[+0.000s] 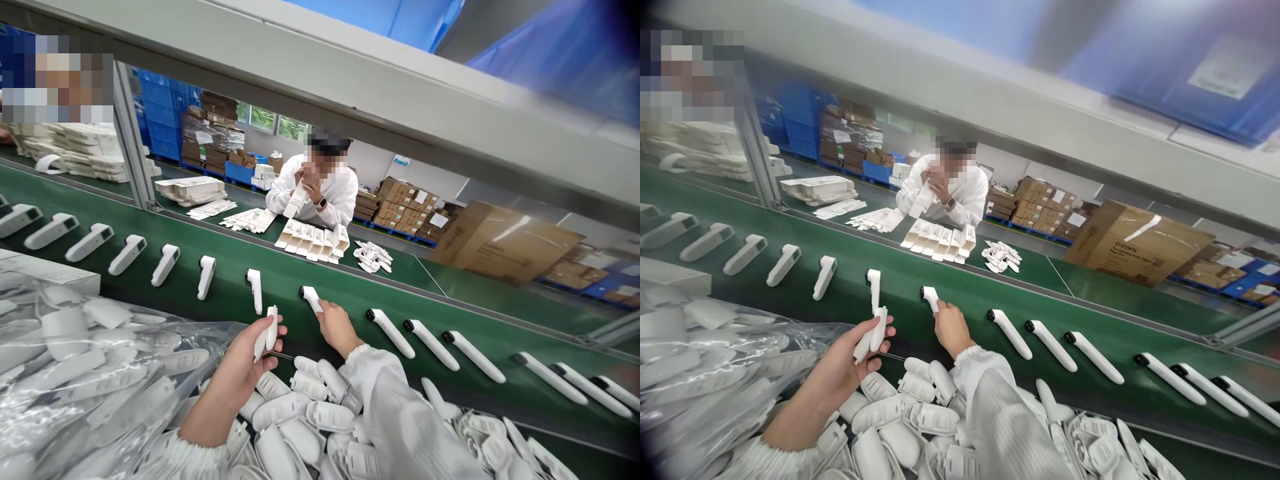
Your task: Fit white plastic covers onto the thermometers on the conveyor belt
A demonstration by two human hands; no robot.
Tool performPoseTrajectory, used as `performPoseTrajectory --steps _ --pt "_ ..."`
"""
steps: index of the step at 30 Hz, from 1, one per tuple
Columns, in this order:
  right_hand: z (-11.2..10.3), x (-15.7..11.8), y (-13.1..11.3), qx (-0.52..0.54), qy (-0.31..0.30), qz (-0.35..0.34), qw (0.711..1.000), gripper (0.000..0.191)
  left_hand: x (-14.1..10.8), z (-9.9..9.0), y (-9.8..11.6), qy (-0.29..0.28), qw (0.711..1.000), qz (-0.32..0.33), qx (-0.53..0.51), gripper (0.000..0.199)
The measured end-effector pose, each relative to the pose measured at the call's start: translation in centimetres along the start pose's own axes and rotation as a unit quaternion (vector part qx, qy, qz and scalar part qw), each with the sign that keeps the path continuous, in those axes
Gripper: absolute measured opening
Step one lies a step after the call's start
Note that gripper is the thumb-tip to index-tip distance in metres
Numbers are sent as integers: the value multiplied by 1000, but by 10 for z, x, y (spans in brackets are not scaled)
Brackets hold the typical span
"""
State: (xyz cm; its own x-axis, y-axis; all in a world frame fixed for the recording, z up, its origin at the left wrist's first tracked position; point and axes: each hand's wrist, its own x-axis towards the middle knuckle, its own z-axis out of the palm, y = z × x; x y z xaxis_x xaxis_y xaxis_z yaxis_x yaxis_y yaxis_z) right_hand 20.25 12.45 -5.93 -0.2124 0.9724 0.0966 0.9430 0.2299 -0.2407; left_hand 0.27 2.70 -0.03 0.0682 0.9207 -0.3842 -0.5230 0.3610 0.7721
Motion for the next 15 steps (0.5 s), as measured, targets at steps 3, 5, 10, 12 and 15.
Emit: performPoseTrajectory --steps 3,5,10,12,15 --pt "-15 -21 17 21 28 -20 999 35 -1 0 3 5 1000 -9 19 42" --pt "-24 -46 26 50 32 -35 998 32 -1 -2 4 9 999 -3 50 46" --pt "-36 -103 26 73 -90 -87 989 22 3 -4 1 8 985 25 169 54" --pt "-36 -115 17 83 -118 -113 983 22 5 -3 -4 8 968 18 250 50" --pt "-35 -119 3 108 -141 -134 975 21 7 -2 -9 -15 925 -3 379 48"
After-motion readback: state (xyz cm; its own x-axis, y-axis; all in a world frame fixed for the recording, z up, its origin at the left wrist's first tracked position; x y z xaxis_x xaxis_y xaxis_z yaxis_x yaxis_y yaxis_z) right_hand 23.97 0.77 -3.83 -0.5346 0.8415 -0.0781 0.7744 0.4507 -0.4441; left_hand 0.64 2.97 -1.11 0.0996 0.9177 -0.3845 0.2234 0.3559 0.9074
